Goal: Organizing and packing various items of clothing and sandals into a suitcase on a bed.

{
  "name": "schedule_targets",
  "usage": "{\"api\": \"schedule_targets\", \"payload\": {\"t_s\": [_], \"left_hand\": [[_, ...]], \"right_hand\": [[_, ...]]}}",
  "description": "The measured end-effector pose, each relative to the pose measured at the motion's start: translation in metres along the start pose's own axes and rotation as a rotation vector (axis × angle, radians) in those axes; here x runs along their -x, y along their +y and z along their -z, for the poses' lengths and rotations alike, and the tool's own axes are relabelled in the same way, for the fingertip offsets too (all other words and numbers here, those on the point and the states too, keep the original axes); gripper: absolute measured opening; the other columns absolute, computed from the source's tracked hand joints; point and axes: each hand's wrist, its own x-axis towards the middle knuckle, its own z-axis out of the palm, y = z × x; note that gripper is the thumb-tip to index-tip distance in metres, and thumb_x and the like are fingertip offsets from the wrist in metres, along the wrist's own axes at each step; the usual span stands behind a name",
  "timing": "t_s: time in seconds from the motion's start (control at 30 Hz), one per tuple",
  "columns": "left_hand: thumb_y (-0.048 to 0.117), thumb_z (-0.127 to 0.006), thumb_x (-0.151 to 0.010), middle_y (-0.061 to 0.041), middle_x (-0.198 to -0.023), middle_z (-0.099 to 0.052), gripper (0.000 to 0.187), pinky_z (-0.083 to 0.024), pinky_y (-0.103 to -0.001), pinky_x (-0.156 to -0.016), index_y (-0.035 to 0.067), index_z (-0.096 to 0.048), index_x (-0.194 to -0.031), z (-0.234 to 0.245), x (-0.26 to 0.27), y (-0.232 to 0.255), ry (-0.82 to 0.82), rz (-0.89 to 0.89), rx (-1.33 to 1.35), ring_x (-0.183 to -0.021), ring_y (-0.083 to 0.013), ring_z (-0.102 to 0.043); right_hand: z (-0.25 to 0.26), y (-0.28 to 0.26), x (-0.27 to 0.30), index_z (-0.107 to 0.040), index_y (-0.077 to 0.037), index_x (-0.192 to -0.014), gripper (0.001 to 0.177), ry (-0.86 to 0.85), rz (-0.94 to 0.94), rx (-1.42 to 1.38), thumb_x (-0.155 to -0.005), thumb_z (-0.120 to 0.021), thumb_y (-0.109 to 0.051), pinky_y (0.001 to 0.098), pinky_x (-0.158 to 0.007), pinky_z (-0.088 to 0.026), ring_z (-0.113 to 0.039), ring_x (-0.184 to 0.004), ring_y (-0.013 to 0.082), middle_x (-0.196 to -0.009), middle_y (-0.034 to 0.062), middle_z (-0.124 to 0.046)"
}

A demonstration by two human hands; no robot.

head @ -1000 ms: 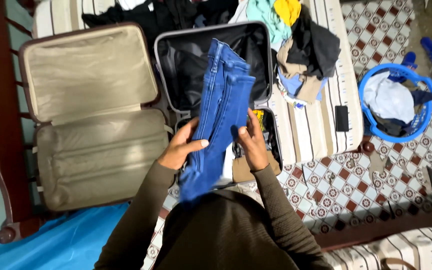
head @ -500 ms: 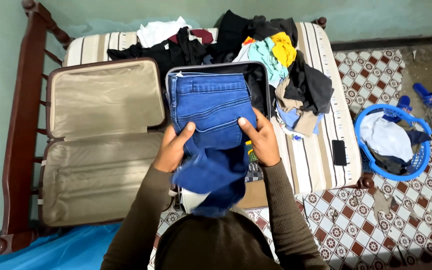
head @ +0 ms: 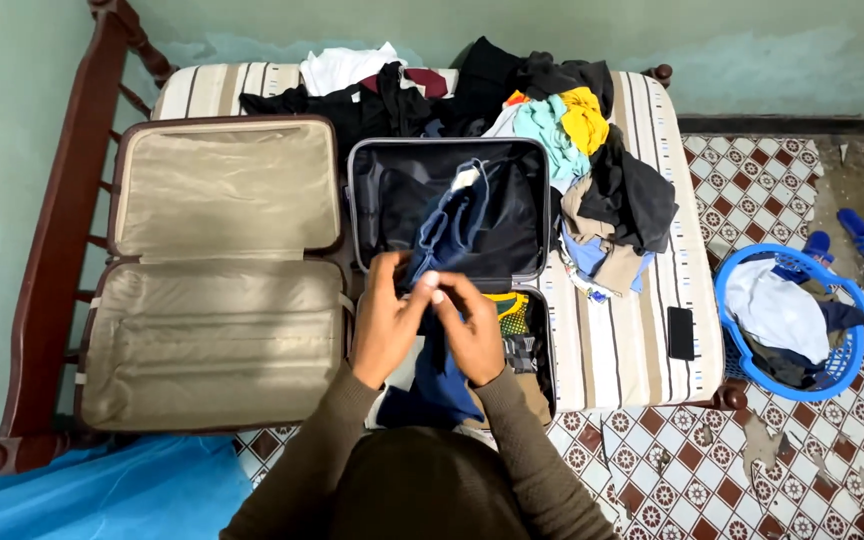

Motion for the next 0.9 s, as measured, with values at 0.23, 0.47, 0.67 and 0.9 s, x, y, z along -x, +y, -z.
{"api": "schedule_targets", "payload": {"t_s": [0.23, 0.47, 0.67, 0.9], "left_hand": [[0.038, -0.049, -0.111, -0.012, -0.078, -0.054, 0.043, -0.045, -0.036, -0.068, -0.002, -0.063, -0.101, 0.006, 0.008, -0.027, -0.056, 0.221, -0.193, -0.072, -0.0192, -0.049], [0.034, -0.043, -0.116, -0.006, -0.088, -0.058, 0.041, -0.044, -0.034, -0.076, -0.001, -0.059, -0.103, 0.096, -0.071, -0.023, 0.235, -0.156, -0.11, -0.084, -0.0137, -0.049], [0.028, -0.044, -0.121, -0.002, -0.079, -0.037, 0.04, -0.036, -0.034, -0.071, 0.001, -0.045, -0.092, 0.134, -0.152, 0.005, 0.11, -0.439, -0.33, -0.077, -0.0116, -0.036], [0.026, -0.047, -0.126, 0.004, -0.082, -0.037, 0.038, -0.031, -0.025, -0.07, 0.006, -0.045, -0.093, 0.116, -0.186, 0.027, 0.063, -0.463, 0.073, -0.079, -0.0052, -0.032]], "right_hand": [[0.015, 0.037, 0.01, -0.056, 0.007, -0.132, 0.045, 0.217, -0.152, 0.081, -0.101, -0.071, -0.022, 0.0342, -0.092, -0.043, -0.053, -0.104, 0.0212, -0.119, 0.0168, -0.062], [0.144, 0.054, -0.035, -0.061, 0.001, -0.133, 0.035, 0.271, -0.04, -0.05, -0.113, -0.06, -0.028, 0.0266, -0.099, -0.047, -0.057, -0.109, 0.0112, -0.12, 0.0045, -0.064], [0.172, -0.079, -0.096, -0.05, 0.001, -0.148, 0.043, -0.077, 0.089, -0.071, -0.112, -0.056, -0.021, 0.0281, -0.111, -0.045, -0.057, -0.125, 0.0115, -0.14, 0.0052, -0.062], [0.162, -0.105, -0.14, -0.057, 0.006, -0.142, 0.034, 0.038, 0.248, -0.248, -0.122, -0.058, -0.022, 0.0265, -0.096, -0.046, -0.057, -0.104, 0.0117, -0.127, 0.0077, -0.066]]}}
